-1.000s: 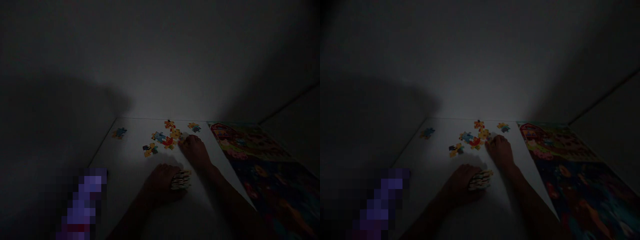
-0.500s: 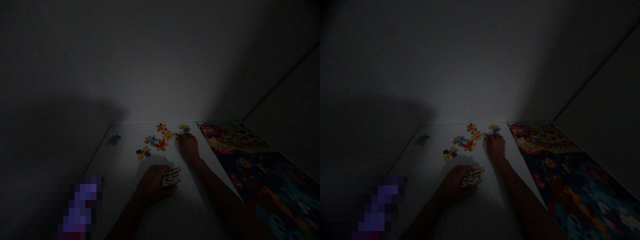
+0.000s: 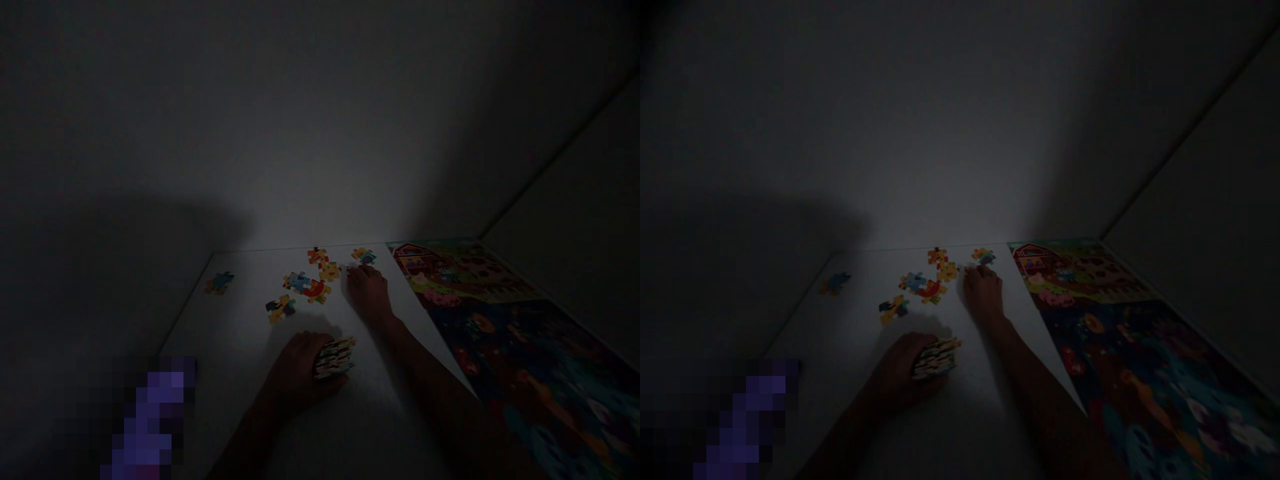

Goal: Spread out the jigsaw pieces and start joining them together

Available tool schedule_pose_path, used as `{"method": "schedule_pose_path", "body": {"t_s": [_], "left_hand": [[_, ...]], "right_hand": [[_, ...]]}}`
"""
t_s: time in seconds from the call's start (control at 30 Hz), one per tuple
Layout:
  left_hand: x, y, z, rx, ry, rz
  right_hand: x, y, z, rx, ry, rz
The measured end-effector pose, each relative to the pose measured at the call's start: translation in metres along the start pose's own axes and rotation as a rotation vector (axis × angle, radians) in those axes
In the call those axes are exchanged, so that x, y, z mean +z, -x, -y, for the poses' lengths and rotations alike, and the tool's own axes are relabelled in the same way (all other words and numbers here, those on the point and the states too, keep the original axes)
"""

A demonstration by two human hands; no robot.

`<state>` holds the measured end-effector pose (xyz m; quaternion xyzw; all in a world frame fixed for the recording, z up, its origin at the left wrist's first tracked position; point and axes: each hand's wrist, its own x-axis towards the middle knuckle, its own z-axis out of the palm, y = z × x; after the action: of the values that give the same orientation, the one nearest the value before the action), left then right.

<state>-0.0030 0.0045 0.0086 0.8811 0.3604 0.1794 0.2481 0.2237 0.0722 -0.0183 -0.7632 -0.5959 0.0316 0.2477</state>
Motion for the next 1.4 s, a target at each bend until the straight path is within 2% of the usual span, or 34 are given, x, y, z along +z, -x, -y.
{"method": "schedule_pose_path", "body": {"t_s": [0.23, 0.37, 0.47, 0.63, 0.73, 0.87, 0.93, 1.0, 1.13, 1.2, 1.27, 1.4], "left_hand": [[0.001, 0.001, 0.0, -0.003, -0.004, 0.004], [0.001, 0.001, 0.001, -0.036, 0.006, 0.004], [0.001, 0.0, 0.001, -0.039, 0.01, -0.002], [0.0, -0.001, 0.001, -0.031, 0.007, 0.001], [0.001, 0.0, 0.002, -0.018, -0.005, -0.014], [0.003, 0.001, 0.005, -0.003, -0.013, -0.034], [0.004, 0.001, 0.006, -0.008, -0.014, -0.046], [0.005, 0.0, 0.006, -0.01, -0.013, -0.04], [0.005, -0.001, 0.005, 0.0, -0.012, -0.045], [0.004, -0.001, 0.005, 0.005, -0.013, -0.058], [0.004, -0.001, 0.005, 0.009, -0.012, -0.057], [0.005, 0.0, 0.007, -0.024, 0.0, -0.057]], "right_hand": [[0.004, 0.001, -0.003, -0.026, 0.013, 0.028], [0.003, 0.002, 0.0, -0.096, 0.046, 0.068], [0.003, 0.008, 0.01, -0.166, 0.064, 0.143], [0.004, 0.018, 0.028, -0.37, -0.018, 0.258], [0.0, 0.01, 0.019, -0.267, -0.059, 0.177], [-0.011, -0.014, -0.017, 0.057, -0.06, -0.001], [-0.015, -0.022, -0.033, 0.182, -0.041, -0.033], [-0.015, -0.025, -0.042, 0.18, -0.025, 0.018], [-0.009, -0.017, -0.038, -0.076, -0.06, 0.177], [-0.006, -0.013, -0.036, -0.152, -0.135, 0.168], [-0.005, -0.012, -0.037, -0.108, -0.263, 0.089], [-0.005, -0.02, -0.048, 0.142, -0.569, -0.098]]}}
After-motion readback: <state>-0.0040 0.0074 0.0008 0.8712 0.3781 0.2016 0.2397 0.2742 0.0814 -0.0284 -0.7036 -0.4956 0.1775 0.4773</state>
